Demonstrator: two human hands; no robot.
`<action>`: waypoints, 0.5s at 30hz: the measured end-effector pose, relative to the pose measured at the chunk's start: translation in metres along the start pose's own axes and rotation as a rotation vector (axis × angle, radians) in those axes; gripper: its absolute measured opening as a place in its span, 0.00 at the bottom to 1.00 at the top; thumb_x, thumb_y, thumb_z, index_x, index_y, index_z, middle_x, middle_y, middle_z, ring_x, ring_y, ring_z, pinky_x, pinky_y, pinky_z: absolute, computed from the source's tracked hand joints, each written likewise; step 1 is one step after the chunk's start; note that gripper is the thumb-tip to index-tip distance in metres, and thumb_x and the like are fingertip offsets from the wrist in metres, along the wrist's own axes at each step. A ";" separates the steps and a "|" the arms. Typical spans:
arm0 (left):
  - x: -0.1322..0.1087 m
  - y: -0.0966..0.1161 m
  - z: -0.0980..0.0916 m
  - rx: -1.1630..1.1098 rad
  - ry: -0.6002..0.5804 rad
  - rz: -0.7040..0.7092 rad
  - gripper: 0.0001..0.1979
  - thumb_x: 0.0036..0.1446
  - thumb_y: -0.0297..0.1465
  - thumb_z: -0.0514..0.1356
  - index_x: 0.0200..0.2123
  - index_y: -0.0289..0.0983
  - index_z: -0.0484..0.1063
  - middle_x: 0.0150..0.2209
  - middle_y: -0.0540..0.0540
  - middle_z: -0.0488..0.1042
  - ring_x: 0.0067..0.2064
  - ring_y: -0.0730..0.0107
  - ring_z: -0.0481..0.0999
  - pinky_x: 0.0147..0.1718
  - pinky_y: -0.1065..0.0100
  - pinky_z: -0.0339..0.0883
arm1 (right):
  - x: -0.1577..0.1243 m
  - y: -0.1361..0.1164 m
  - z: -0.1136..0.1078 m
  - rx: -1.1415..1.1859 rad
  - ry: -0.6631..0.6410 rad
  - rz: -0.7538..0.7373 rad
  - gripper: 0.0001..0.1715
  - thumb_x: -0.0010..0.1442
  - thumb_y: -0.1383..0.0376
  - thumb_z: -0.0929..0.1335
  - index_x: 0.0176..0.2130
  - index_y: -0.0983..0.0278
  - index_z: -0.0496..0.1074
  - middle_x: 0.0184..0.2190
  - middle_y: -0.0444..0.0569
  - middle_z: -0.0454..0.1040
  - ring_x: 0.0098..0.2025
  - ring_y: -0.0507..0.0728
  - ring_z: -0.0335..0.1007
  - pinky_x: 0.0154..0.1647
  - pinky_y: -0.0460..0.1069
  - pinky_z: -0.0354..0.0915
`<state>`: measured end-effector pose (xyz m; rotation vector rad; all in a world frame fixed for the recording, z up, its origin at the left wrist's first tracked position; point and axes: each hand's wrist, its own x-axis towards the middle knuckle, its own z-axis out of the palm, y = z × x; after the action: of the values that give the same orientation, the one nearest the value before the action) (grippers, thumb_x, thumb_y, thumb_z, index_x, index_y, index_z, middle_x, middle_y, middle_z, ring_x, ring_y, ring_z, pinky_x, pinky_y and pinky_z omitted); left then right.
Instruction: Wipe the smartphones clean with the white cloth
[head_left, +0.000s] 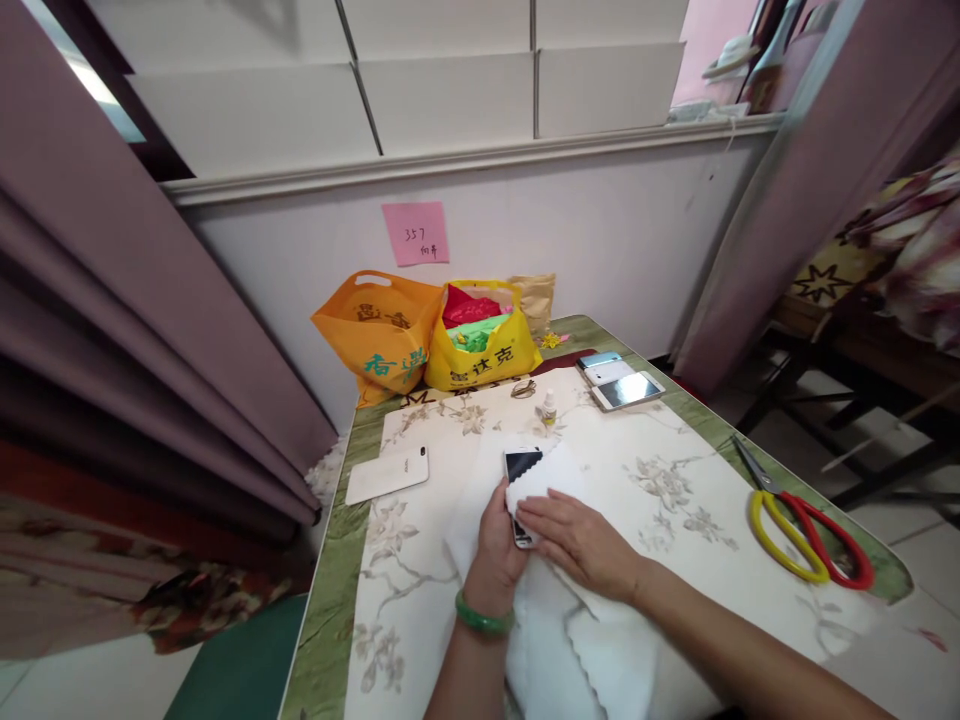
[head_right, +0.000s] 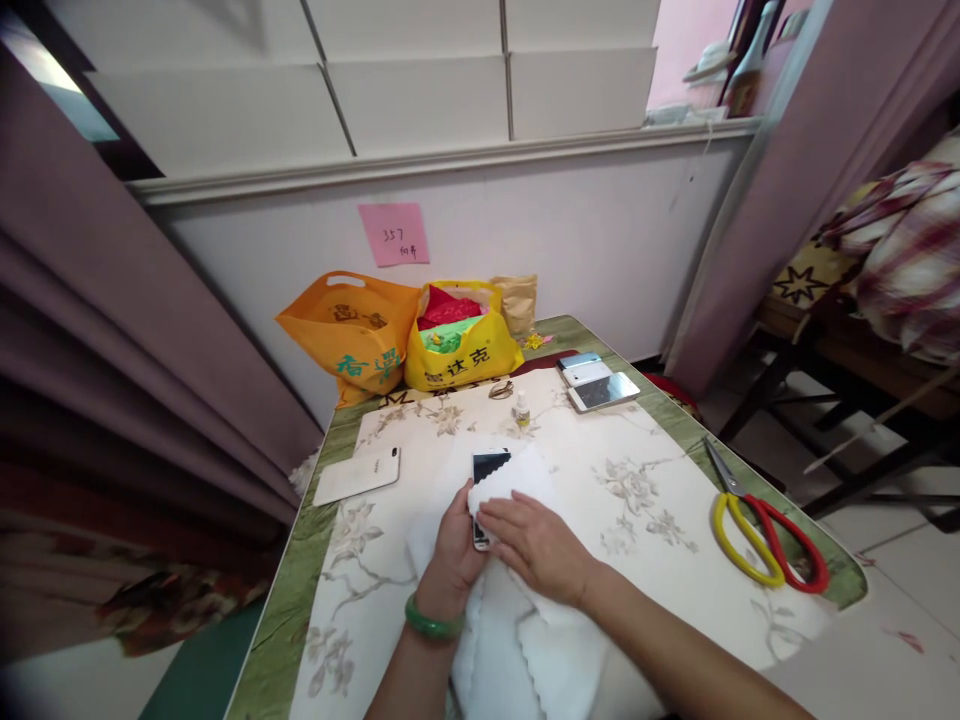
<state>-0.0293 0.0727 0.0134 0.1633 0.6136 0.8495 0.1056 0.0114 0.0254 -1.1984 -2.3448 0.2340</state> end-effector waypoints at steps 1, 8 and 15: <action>0.000 0.000 0.001 0.008 -0.025 -0.015 0.11 0.56 0.35 0.60 0.36 0.33 0.75 0.33 0.42 0.80 0.41 0.62 0.80 0.45 0.64 0.72 | 0.005 0.006 -0.001 -0.028 -0.022 0.042 0.28 0.69 0.61 0.59 0.66 0.58 0.55 0.63 0.49 0.62 0.64 0.57 0.58 0.68 0.60 0.48; -0.001 0.001 0.004 0.034 -0.078 -0.048 0.10 0.54 0.34 0.60 0.35 0.33 0.75 0.35 0.43 0.81 0.45 0.59 0.79 0.49 0.62 0.70 | -0.003 0.019 -0.009 -0.147 -0.012 0.210 0.31 0.69 0.58 0.59 0.68 0.58 0.48 0.66 0.50 0.55 0.69 0.61 0.45 0.68 0.69 0.34; -0.002 0.001 0.000 0.082 -0.050 -0.071 0.12 0.53 0.36 0.61 0.35 0.32 0.75 0.32 0.41 0.80 0.42 0.57 0.80 0.45 0.60 0.72 | -0.013 -0.002 -0.011 0.020 -0.122 -0.056 0.31 0.69 0.60 0.60 0.68 0.54 0.49 0.64 0.46 0.60 0.68 0.57 0.49 0.69 0.65 0.31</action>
<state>-0.0309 0.0716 0.0147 0.2356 0.6040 0.7495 0.1162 -0.0012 0.0311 -1.1357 -2.4712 0.3192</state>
